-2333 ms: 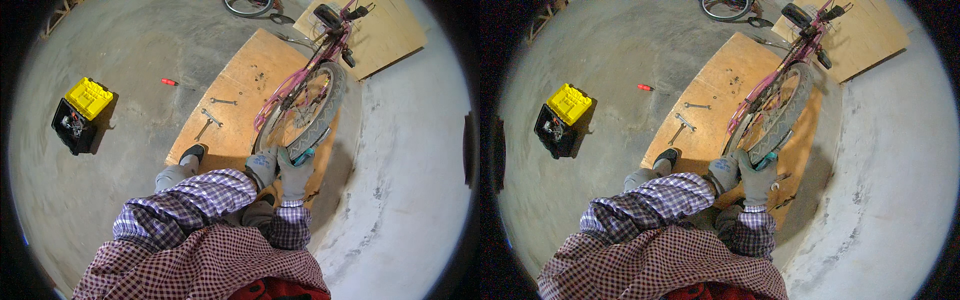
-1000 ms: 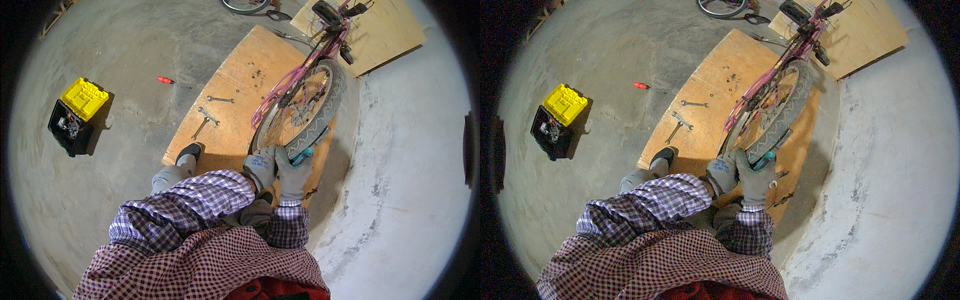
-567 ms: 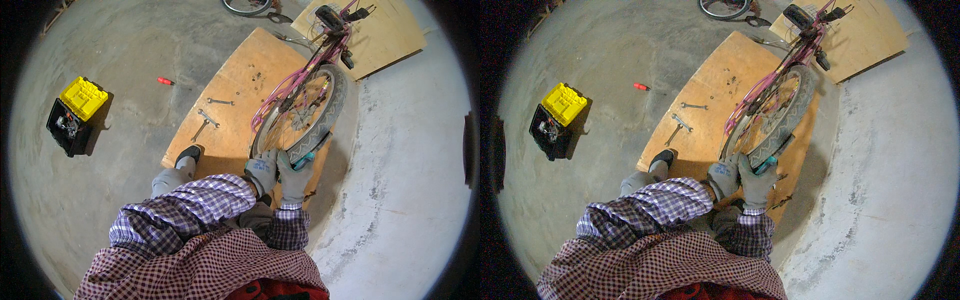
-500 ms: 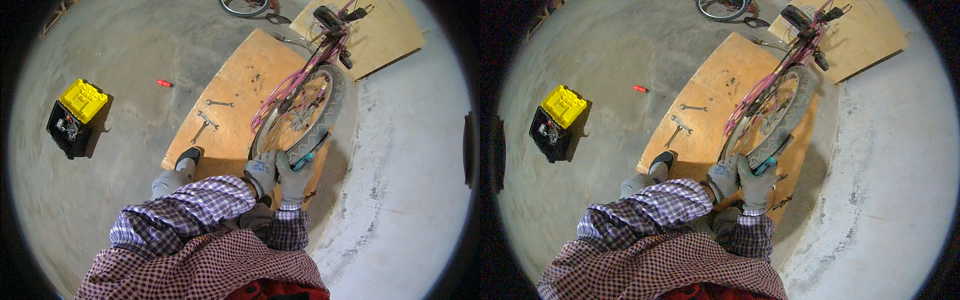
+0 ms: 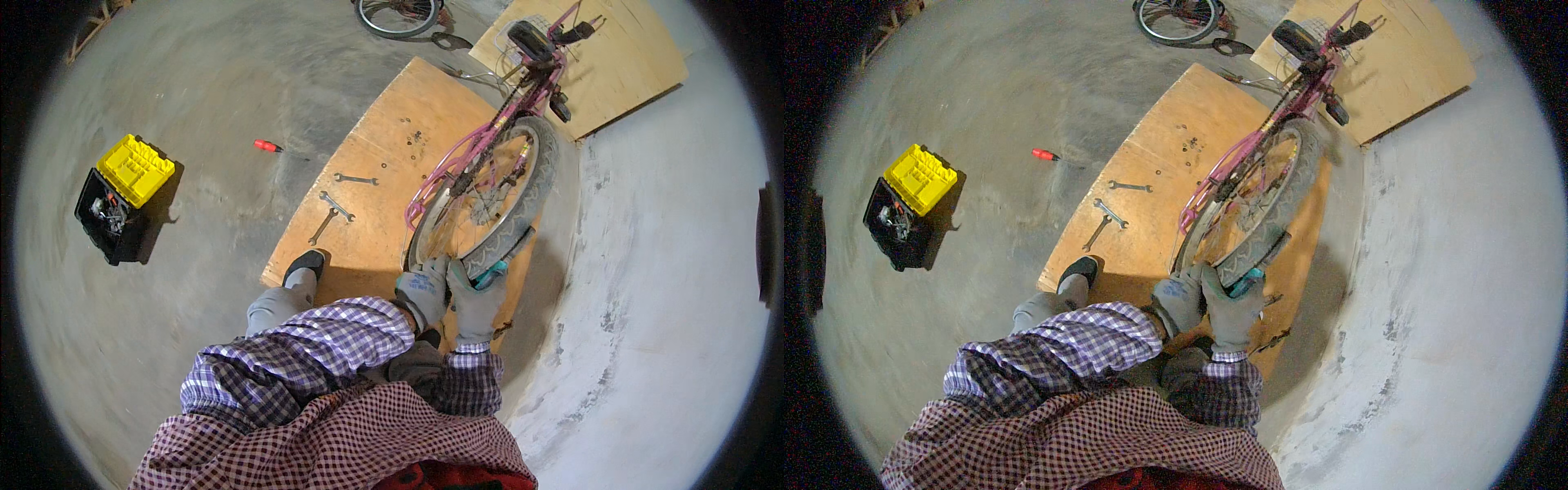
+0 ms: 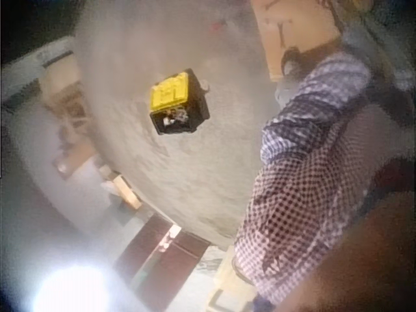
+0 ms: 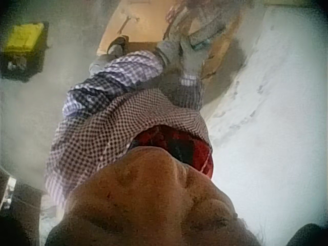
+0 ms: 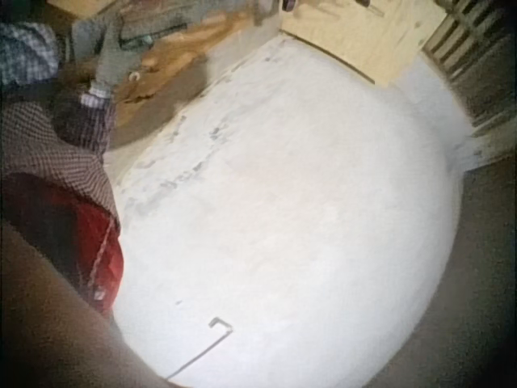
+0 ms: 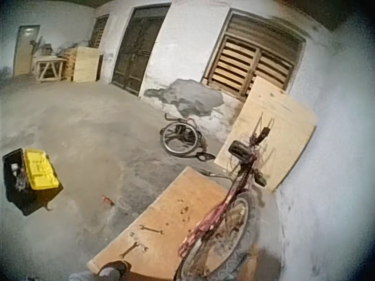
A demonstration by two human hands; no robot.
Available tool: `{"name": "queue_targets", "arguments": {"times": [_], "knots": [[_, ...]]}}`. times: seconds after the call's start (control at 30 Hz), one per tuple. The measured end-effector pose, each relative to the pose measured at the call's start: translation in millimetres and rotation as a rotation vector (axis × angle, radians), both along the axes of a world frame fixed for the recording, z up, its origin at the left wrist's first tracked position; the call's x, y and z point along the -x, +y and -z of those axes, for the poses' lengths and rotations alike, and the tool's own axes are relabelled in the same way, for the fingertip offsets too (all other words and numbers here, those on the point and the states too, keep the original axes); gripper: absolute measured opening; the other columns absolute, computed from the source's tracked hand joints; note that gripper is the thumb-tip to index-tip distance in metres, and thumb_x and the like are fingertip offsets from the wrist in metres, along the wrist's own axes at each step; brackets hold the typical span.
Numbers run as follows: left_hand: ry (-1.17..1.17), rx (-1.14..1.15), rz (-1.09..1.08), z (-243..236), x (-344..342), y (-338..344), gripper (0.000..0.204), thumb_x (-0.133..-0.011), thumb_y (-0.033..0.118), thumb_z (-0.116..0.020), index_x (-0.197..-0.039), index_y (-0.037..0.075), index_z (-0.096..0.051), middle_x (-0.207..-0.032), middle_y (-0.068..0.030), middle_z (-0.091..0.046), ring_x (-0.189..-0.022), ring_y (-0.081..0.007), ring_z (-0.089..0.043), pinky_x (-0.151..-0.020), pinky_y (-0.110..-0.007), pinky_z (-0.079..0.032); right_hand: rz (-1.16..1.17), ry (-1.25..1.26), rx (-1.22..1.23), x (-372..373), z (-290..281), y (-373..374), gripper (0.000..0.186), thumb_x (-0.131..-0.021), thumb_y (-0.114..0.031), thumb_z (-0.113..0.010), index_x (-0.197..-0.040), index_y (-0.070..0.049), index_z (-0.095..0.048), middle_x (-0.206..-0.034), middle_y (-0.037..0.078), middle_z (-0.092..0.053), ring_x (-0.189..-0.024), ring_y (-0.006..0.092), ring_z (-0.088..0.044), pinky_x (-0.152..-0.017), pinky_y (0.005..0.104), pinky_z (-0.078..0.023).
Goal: The person uses pliers to remove a metal cable from the rear wheel of a pink bicycle. The bicycle is upside down on a wooden board. The person works on the wheel hub area, pulling the cable free and setting the pliers down.
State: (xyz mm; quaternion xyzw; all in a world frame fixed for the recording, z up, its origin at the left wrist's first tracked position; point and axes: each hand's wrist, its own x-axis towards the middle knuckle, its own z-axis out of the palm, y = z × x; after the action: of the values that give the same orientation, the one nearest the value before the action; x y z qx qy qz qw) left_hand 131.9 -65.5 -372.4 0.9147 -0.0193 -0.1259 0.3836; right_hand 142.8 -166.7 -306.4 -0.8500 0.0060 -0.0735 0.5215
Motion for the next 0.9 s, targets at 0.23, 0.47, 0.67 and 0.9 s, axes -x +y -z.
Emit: {"name": "queue_targets", "arguments": {"times": [0.23, 0.47, 0.67, 0.9], "knots": [[-0.106, -0.141, -0.109, -1, 3, -13, 0.060, -0.092, 0.027, -0.063, -0.147, 0.009, -0.046, -0.125, -0.0131, -0.063, -0.110, -0.0334, -0.065, -0.081, -0.044, -0.055, 0.114, -0.004, 0.068, -4, 3, 4, 0.041, -0.087, -0.013, -0.086, -0.116, 0.004, -0.062, -0.110, 0.013, -0.073, -0.096, 0.0187, -0.069, -0.080, 0.0318, -0.056], [0.007, -0.029, -0.073, -17, 0, -7, 0.058, -0.093, 0.023, -0.062, -0.146, 0.007, -0.045, -0.129, -0.0167, -0.060, -0.115, -0.0359, -0.062, -0.086, -0.047, -0.054, 0.079, -0.025, -0.166, -1, 15, -1, 0.055, -0.087, -0.006, -0.083, -0.134, 0.003, -0.055, -0.128, 0.012, -0.066, -0.115, 0.0222, -0.063, -0.097, 0.0339, -0.051], [-0.091, 0.153, -0.161, -17, -3, -8, 0.041, -0.097, 0.021, -0.058, -0.137, 0.010, -0.055, -0.120, -0.0183, -0.066, -0.106, -0.0376, -0.068, -0.083, -0.052, -0.054, 0.250, -0.090, -0.154, -3, 15, 13, 0.069, -0.087, -0.011, -0.087, -0.142, 0.006, -0.050, -0.140, 0.016, -0.061, -0.120, 0.0261, -0.062, -0.102, 0.0365, -0.052], [0.030, 0.397, -0.348, -14, -11, -16, 0.026, -0.102, 0.032, -0.051, -0.116, 0.018, -0.068, -0.102, -0.0121, -0.070, -0.098, -0.0381, -0.067, -0.079, -0.053, -0.051, 0.302, -0.178, 0.000, -13, 21, 13, 0.072, -0.084, -0.014, -0.090, -0.141, 0.007, -0.050, -0.135, 0.017, -0.064, -0.119, 0.0254, -0.062, -0.100, 0.0361, -0.054]]}}
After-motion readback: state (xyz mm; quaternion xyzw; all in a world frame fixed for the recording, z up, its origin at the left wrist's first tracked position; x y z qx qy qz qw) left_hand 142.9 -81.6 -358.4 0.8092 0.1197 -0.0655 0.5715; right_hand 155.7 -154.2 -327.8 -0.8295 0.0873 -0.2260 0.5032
